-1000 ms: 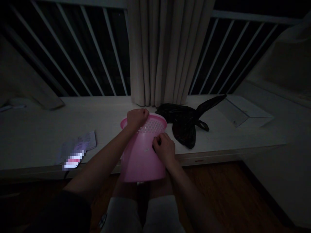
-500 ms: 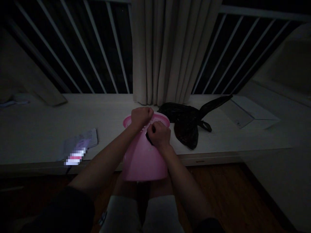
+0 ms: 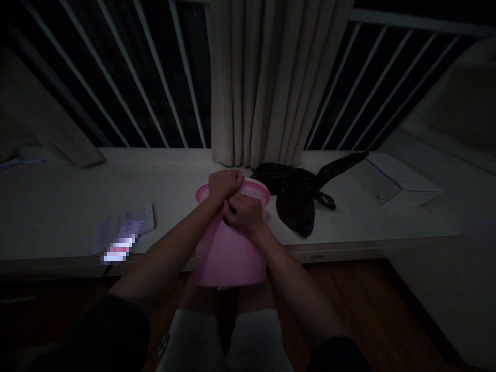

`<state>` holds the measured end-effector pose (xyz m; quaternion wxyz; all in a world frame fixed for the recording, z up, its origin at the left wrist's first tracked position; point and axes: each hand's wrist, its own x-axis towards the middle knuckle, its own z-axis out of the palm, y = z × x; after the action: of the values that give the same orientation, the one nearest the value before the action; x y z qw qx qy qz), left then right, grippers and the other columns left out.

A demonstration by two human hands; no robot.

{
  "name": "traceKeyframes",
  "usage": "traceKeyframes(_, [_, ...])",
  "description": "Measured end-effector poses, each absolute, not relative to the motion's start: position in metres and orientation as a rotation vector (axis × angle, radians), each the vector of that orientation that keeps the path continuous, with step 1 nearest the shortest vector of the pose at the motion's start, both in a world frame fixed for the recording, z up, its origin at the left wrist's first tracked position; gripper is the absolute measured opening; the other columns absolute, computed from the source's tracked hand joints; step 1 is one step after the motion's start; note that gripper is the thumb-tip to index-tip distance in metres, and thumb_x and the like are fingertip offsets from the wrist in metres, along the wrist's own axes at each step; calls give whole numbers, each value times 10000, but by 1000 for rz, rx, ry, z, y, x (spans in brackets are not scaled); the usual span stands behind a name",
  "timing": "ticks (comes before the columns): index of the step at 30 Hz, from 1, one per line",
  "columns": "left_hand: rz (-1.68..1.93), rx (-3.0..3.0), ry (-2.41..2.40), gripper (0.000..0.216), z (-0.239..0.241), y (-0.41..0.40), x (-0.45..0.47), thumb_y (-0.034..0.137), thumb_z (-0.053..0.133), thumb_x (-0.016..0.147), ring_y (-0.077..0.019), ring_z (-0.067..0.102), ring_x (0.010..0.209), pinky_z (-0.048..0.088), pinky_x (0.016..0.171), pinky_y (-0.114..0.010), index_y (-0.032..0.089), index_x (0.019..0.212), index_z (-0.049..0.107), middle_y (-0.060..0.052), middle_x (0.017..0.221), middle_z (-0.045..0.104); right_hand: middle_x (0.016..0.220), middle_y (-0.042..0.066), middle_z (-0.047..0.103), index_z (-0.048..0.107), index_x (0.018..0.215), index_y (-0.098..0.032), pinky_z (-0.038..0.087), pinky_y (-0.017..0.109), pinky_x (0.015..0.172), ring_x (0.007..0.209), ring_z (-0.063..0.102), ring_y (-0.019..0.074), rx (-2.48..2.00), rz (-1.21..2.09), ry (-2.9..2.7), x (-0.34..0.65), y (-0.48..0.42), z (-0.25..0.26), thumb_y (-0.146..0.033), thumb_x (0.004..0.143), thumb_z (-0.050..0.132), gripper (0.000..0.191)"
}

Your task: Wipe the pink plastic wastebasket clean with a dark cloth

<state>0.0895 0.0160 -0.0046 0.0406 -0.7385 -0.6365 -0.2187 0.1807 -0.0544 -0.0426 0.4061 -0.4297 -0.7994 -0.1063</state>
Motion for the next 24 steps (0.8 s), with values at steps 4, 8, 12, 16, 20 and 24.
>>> traceKeyframes(4, [-673,-2274,-1937,513,-5,16,90,363,300,947,-269,679,888,458,774,-356,118,945,751,-164,884,726,564,20,572,550,557,-198,278,281,539,532,478,123,-1047,-281,-2108,181,-55,-42,-292,875,462,344])
traceKeyframes(8, [-676,-2262,-1936,531,-5,15,91,371,287,948,-264,678,877,455,765,-352,120,942,755,-165,880,726,571,24,584,579,560,-193,259,281,522,526,478,121,-1043,-305,-2154,177,-57,-40,-308,863,488,336])
traceKeyframes(12, [-667,-2272,-1930,514,-5,15,91,364,302,941,-262,679,865,453,755,-351,122,932,755,-164,878,726,579,26,591,594,571,-188,256,282,519,518,481,120,-987,-306,-2169,173,-59,-40,-303,869,486,338])
traceKeyframes(16, [-645,-2281,-1932,523,-3,13,90,360,290,945,-259,674,886,450,773,-350,114,958,751,-166,896,726,573,23,593,599,575,-190,255,286,515,517,484,122,-974,-321,-2191,170,-62,-40,-302,869,476,338])
traceKeyframes(20, [-642,-2296,-1925,515,-3,13,90,359,297,945,-266,672,906,448,789,-353,110,969,747,-171,908,725,581,24,608,611,589,-189,259,285,510,526,496,122,-930,-333,-2231,168,-66,-39,-302,870,470,334])
traceKeyframes(24, [-669,-2312,-1900,525,-3,13,90,366,290,946,-271,673,893,449,782,-362,111,956,749,-177,906,723,594,24,617,613,598,-190,273,285,510,552,521,128,-859,-266,-2323,163,-74,-41,-287,875,455,333])
